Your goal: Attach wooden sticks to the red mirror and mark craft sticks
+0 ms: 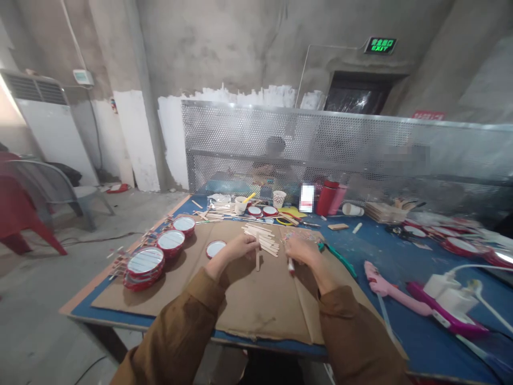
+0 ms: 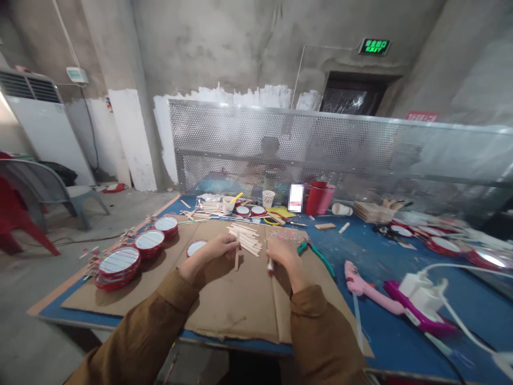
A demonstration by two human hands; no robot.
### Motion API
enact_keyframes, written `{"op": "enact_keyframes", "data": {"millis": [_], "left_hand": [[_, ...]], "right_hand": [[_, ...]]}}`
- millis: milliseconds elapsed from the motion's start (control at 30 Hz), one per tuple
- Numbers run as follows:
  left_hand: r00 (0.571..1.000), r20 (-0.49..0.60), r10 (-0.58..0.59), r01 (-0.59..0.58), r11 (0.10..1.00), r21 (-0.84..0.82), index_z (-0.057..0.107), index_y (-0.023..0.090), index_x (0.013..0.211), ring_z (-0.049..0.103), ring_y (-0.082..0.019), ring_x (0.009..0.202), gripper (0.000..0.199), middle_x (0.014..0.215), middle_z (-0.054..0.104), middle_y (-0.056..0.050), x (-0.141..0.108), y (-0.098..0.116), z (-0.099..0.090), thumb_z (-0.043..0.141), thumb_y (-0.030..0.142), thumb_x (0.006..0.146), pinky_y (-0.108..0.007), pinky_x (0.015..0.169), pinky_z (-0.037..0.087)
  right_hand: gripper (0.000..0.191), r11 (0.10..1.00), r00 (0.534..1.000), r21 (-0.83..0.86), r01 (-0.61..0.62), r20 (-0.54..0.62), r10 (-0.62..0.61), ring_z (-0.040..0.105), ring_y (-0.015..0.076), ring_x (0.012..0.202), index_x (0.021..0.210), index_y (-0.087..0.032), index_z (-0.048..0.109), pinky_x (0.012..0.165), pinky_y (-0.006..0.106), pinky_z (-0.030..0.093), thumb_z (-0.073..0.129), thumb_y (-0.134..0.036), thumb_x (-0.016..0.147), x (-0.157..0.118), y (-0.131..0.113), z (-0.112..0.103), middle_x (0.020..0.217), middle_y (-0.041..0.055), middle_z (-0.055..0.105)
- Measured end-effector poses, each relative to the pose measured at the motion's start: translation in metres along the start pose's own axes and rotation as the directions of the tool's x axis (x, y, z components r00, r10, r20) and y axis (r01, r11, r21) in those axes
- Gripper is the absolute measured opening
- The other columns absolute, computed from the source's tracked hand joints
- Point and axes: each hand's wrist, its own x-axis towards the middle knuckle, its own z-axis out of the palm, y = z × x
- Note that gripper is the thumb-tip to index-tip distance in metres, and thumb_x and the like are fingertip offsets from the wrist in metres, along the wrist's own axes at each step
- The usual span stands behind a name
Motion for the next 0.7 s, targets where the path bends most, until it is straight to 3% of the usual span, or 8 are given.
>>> {"op": "enact_keyframes", "data": {"millis": [233, 400, 600, 700], "left_hand": [[1.0, 0.009, 0.019, -0.019, 1.0, 0.02, 0.051, 0.019, 0.058, 0.049, -0.011, 0.05, 0.033, 0.054, 0.054, -0.001, 0.0001, 0.0005, -0.0004, 0.054, 0.038, 0.085, -0.027, 0.054, 0.038], [1.0, 0.0, 0.005, -0.005, 1.0, 0.005, 0.051, 0.018, 0.06, 0.05, -0.011, 0.051, 0.029, 0.054, 0.053, 0.0, 0.0006, 0.0006, -0.0004, 0.051, 0.032, 0.085, -0.026, 0.055, 0.039], [1.0, -0.027, 0.012, -0.013, 0.999, -0.038, 0.048, 0.019, 0.059, 0.049, -0.011, 0.051, 0.03, 0.053, 0.052, 0.001, 0.0011, 0.0011, 0.0009, 0.053, 0.032, 0.085, -0.025, 0.055, 0.04], [1.0, -0.015, 0.009, -0.01, 0.999, -0.046, 0.047, 0.019, 0.059, 0.049, -0.011, 0.05, 0.033, 0.052, 0.051, 0.002, 0.0027, -0.0003, 0.0019, 0.054, 0.036, 0.086, -0.025, 0.055, 0.039]], "right_hand": [[0.024, 0.995, 0.992, -0.078, 0.065, 0.116, -0.056, 0.071, 0.0237, 0.082, 0.088, -0.022, 0.075, 0.071, 0.03, 0.048, 0.056, -0.011, 0.078, -0.0032, 0.0013, -0.0039, 0.081, 0.0083, 0.074], [0.026, 0.989, 0.99, -0.136, 0.063, 0.131, -0.046, 0.069, 0.0283, 0.094, 0.09, -0.022, 0.074, 0.074, 0.033, 0.047, 0.059, -0.008, 0.075, -0.0065, 0.0055, -0.0046, 0.099, 0.0109, 0.074], [0.018, 0.972, 0.99, -0.187, 0.141, 0.056, -0.132, 0.065, 0.0259, 0.102, 0.086, -0.02, 0.071, 0.077, 0.029, 0.043, 0.063, -0.01, 0.073, -0.0048, 0.0084, -0.0048, 0.103, 0.0106, 0.071], [0.017, 0.981, 0.977, -0.139, 0.132, -0.149, -0.153, 0.064, 0.023, 0.098, 0.093, -0.021, 0.067, 0.076, 0.026, 0.041, 0.055, -0.015, 0.081, -0.0029, 0.0054, -0.0049, 0.099, 0.0092, 0.072]]}}
